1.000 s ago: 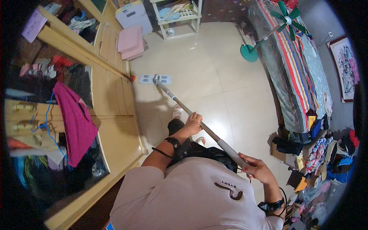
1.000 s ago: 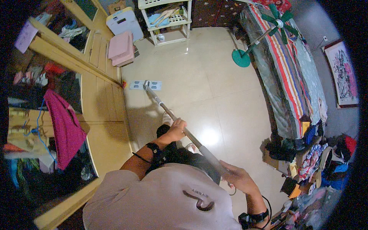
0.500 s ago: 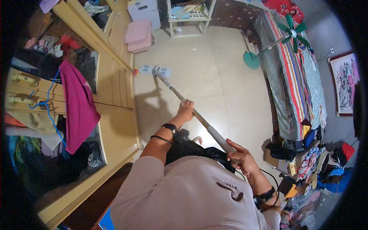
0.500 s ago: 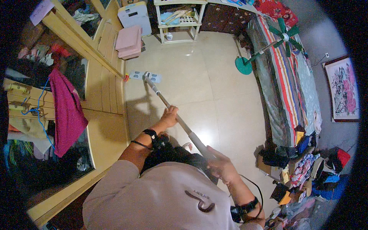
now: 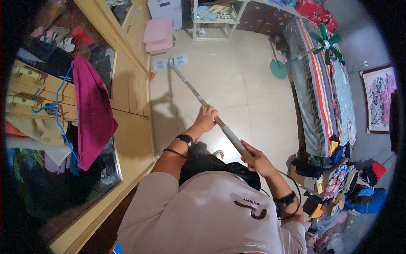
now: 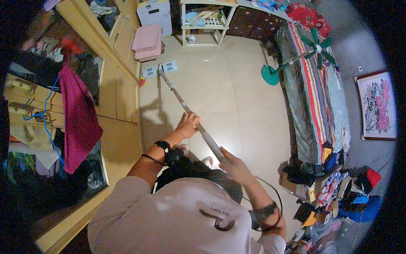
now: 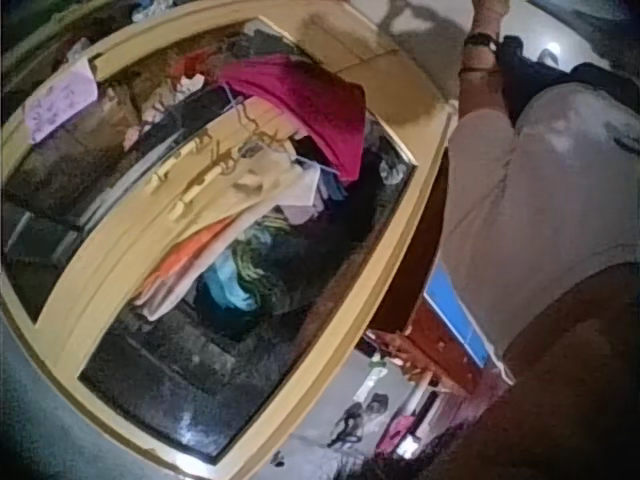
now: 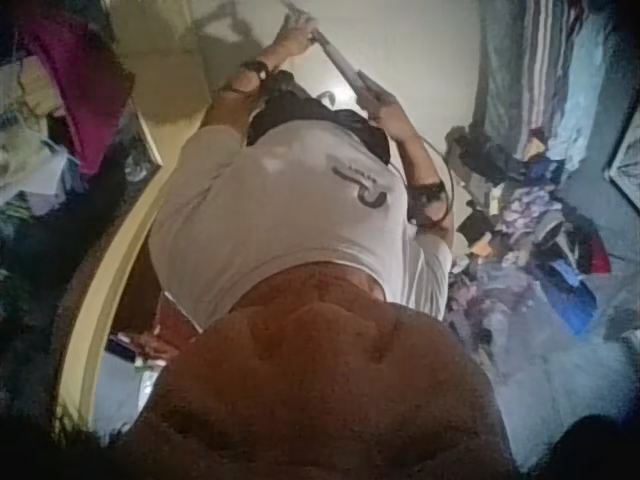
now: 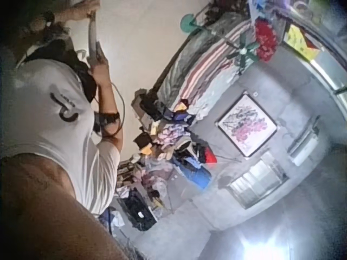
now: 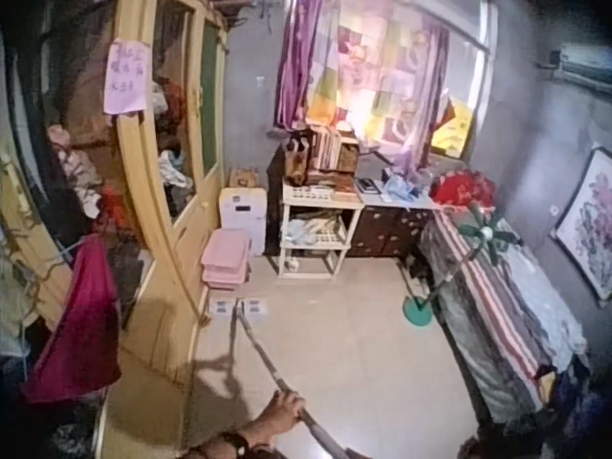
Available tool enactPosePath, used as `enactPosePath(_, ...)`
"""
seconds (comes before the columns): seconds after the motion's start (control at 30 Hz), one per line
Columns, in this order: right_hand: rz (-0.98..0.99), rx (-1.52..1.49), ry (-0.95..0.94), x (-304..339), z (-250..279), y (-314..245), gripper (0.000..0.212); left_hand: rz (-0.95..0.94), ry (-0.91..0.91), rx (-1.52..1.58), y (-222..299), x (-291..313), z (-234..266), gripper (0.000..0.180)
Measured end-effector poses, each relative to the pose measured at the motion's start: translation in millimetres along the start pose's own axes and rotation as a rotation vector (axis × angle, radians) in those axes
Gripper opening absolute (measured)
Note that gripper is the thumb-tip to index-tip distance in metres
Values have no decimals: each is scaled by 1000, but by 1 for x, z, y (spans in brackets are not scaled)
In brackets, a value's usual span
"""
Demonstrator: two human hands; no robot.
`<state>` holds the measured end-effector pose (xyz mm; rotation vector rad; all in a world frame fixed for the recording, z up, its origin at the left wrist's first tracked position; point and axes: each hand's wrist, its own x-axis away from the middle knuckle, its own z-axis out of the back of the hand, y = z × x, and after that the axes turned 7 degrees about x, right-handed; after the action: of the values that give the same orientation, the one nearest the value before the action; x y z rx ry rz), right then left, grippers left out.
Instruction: The recorder mops the floor in a bedroom, moving around clutter and picking up a piece of clothing.
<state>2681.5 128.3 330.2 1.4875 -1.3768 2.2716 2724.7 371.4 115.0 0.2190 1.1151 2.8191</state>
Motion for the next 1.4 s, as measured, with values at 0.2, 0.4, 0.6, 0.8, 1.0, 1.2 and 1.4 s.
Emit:
enactPosePath(0.2,-54,169,-43,99,66,45,64,-432,-132,202,57,25,-21,36)
enactPosePath(0.4,-270,-22,84,136,47,1,67,-444,-306,291,61,23,-42,30)
enactPosePath(0.6,-128,16,86,97,27,4,61,-362,-241,155,17,3,-20,30)
enactPosePath(0.8,11,222,135,77,5,27,58,-147,-262,113,2,5,-27,28)
enactPosePath(1.0,-139,159,55,137,13,23,58,-219,-302,183,40,48,-62,35)
enactPosePath(1.2,-275,264,95,183,28,19,58,-362,-376,218,77,75,-62,40)
enactPosePath(1.4,-35,279,92,125,8,48,58,-337,-301,91,26,54,-49,25)
